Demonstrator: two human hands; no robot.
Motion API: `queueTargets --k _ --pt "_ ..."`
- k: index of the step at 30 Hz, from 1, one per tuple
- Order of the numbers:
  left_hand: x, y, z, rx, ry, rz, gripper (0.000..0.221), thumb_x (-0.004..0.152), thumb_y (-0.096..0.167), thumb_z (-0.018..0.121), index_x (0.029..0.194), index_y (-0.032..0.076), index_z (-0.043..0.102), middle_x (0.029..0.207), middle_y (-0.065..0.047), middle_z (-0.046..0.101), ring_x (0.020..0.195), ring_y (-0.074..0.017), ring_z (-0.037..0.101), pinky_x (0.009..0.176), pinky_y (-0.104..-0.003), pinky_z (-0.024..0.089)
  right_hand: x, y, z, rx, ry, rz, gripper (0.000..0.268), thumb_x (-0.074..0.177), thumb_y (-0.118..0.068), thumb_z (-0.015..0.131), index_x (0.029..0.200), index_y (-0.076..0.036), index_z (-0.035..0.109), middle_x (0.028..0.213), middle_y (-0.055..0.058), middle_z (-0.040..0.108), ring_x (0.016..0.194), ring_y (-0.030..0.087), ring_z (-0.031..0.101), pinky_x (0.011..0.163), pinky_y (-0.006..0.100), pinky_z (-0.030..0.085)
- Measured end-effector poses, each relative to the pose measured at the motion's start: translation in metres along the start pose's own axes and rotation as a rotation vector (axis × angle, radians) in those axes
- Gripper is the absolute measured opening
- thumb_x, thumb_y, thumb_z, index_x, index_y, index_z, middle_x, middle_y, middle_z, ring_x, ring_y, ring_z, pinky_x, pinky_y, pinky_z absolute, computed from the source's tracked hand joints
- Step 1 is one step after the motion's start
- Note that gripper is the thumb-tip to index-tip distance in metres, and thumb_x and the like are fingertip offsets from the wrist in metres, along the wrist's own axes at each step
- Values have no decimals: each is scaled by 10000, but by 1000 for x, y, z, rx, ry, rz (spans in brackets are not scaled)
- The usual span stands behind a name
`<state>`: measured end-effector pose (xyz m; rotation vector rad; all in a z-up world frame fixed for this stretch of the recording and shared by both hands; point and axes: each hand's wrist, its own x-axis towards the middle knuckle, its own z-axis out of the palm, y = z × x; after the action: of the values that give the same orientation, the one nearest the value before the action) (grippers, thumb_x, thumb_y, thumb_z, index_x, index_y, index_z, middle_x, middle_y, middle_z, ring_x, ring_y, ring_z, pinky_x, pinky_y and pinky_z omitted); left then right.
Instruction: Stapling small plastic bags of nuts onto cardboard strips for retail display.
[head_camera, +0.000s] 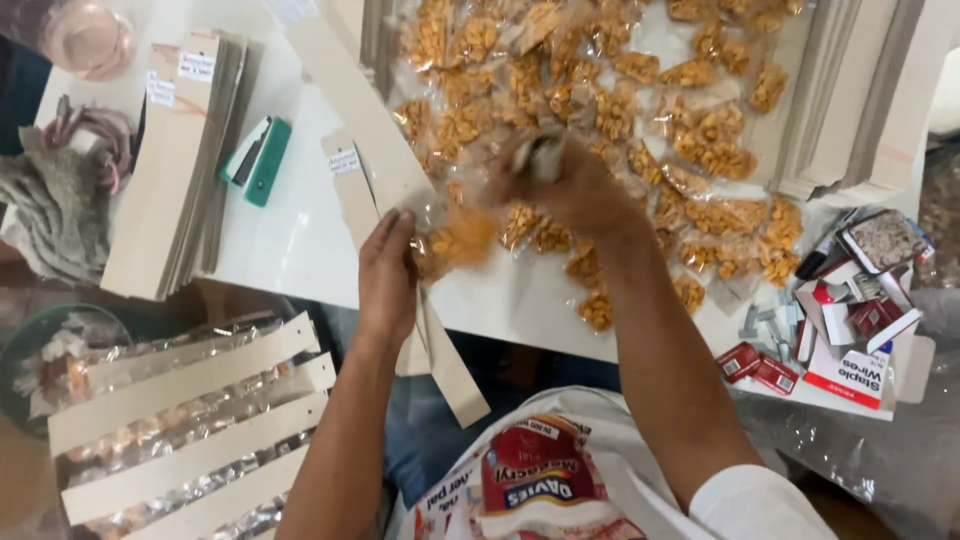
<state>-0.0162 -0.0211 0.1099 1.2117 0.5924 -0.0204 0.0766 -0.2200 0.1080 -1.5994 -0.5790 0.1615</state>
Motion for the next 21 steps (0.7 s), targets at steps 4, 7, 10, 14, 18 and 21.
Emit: queueTargets --k 4,7,10,14,18,21 --pt "-23 41 26 -20 -107 -133 731 982 443 561 1572 54 375 1636 -318 232 1487 -497 206 1177 -606 198 24 -8 12 -362 -184 88 304 925 -315 778 976 -50 640 862 202 693 863 399 696 767 466 493" --pt "-8 12 9 -111 -116 -150 852 955 666 419 1504 15 460 1390 -255 566 1256 -353 601 1027 -486 502 33 0 15 -388 -135 94 283 937 -343 771 1036 -109 644 882 114 719 859 288 712 747 418 504" --pt "-16 18 10 118 -186 91 395 1023 414 592 1182 76 719 923 -89 713 805 -142 628 782 -347 583 34 8 20 -387 -70 118 290 891 -369 792 1006 -137 663 846 79 719 800 237 706 704 380 509" --pt "-8 9 12 189 -123 210 280 1058 323 579 847 169 678 582 68 471 500 -44 419 454 -186 362 37 -1 46 -306 153 177 354 949 -415 747 1012 -73 678 839 143 703 743 284 687 688 406 501" --pt "1 -9 0 376 -187 489 345 1072 353 454 1024 55 621 922 -87 665 881 -203 673 687 -291 582 52 -27 81 216 396 281 548 866 -725 428 712 -207 519 592 -81 422 494 87 414 459 275 366" --pt "-2 -9 -3 484 -174 550 454 1067 406 436 1133 48 708 990 -120 728 928 -235 708 703 -311 591 58 -44 89 362 488 398 596 822 -726 431 915 -163 605 528 -90 302 472 86 302 474 283 268"
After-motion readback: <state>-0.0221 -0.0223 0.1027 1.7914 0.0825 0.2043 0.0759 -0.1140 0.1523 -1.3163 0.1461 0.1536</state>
